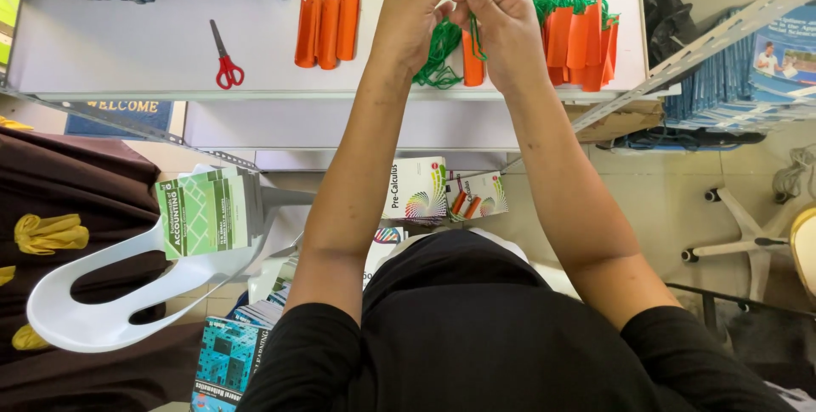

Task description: Assembling paper carrot decorations by attaching green yarn to orange paper cones.

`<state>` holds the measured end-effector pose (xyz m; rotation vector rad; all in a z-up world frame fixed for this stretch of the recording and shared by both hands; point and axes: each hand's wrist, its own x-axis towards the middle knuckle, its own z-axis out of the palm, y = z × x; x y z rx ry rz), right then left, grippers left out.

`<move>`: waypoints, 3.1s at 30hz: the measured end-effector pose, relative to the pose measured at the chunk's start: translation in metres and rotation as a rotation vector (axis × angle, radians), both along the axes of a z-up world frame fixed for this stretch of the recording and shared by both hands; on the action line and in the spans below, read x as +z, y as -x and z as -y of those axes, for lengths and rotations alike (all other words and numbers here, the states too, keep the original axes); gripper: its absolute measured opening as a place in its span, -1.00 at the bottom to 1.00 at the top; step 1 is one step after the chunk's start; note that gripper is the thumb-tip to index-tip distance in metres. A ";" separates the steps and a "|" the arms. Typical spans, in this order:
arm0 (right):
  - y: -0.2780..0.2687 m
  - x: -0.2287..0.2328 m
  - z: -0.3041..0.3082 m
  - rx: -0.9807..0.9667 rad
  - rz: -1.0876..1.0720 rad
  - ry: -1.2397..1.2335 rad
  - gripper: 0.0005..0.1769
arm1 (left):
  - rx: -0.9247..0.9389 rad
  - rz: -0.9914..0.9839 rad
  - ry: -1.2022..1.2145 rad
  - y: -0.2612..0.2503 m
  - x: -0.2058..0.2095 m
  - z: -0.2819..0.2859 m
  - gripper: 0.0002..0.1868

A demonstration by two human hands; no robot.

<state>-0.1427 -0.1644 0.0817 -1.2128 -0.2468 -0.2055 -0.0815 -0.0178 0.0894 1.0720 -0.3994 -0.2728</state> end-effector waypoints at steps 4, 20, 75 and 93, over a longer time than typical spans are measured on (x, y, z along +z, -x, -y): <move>0.024 0.018 0.006 -0.074 -0.094 0.073 -0.75 | 0.027 0.007 0.040 0.015 0.010 0.013 -0.77; 0.078 0.026 0.064 -0.339 0.176 0.224 -0.91 | 0.370 0.452 -0.372 0.083 0.012 0.075 -0.86; 0.068 0.008 0.113 0.061 -0.444 -0.347 -0.83 | -0.056 0.272 -0.230 0.035 -0.013 0.088 -0.79; 0.070 -0.043 0.117 -0.364 -0.472 -0.108 -0.91 | 0.573 0.629 -1.614 0.003 -0.139 0.119 -0.79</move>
